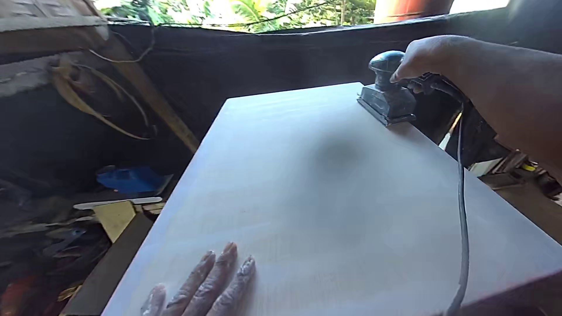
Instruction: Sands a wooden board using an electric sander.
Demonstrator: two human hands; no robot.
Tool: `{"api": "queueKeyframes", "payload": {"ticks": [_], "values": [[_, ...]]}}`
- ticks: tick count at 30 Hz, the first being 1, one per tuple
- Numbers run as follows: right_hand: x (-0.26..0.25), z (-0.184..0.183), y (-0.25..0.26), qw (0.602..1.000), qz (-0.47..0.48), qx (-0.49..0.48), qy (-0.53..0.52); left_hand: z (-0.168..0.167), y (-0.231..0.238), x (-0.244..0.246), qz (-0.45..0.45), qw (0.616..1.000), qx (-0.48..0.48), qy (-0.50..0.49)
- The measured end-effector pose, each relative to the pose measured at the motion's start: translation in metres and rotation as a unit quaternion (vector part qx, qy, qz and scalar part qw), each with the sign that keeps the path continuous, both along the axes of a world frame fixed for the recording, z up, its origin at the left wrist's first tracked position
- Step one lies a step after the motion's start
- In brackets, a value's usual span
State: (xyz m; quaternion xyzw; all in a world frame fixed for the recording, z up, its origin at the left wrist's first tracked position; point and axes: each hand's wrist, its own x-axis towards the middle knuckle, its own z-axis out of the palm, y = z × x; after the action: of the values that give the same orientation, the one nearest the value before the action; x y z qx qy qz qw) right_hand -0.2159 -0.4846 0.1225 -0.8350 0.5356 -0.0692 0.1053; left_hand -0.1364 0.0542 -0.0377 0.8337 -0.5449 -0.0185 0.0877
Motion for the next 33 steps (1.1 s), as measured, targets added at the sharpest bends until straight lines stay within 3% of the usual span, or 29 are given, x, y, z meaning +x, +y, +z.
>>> {"api": "queueKeyframes", "payload": {"ticks": [8,15,20,24,27,33], "values": [[-0.108,-0.002,0.123,1.0,0.004,0.015,0.017,-0.015,0.012,0.004,0.014,0.997,-0.037,-0.061],[-0.232,-0.007,0.23,1.0,-0.017,0.002,0.024,-0.023,0.022,0.015,0.032,0.994,-0.071,-0.077],[-0.32,-0.011,0.26,0.999,-0.002,-0.008,0.036,-0.018,0.029,0.009,0.036,0.995,-0.06,-0.073],[-0.32,-0.015,0.271,0.999,-0.035,-0.004,0.024,-0.015,0.025,0.008,0.034,0.997,-0.039,-0.063],[-0.273,-0.005,0.273,0.998,-0.044,0.019,0.032,-0.017,0.024,0.01,0.025,0.996,-0.056,-0.071],[-0.173,-0.007,0.174,1.0,-0.019,0.007,-0.006,-0.017,0.029,0.009,0.013,0.997,-0.055,-0.057]]}}
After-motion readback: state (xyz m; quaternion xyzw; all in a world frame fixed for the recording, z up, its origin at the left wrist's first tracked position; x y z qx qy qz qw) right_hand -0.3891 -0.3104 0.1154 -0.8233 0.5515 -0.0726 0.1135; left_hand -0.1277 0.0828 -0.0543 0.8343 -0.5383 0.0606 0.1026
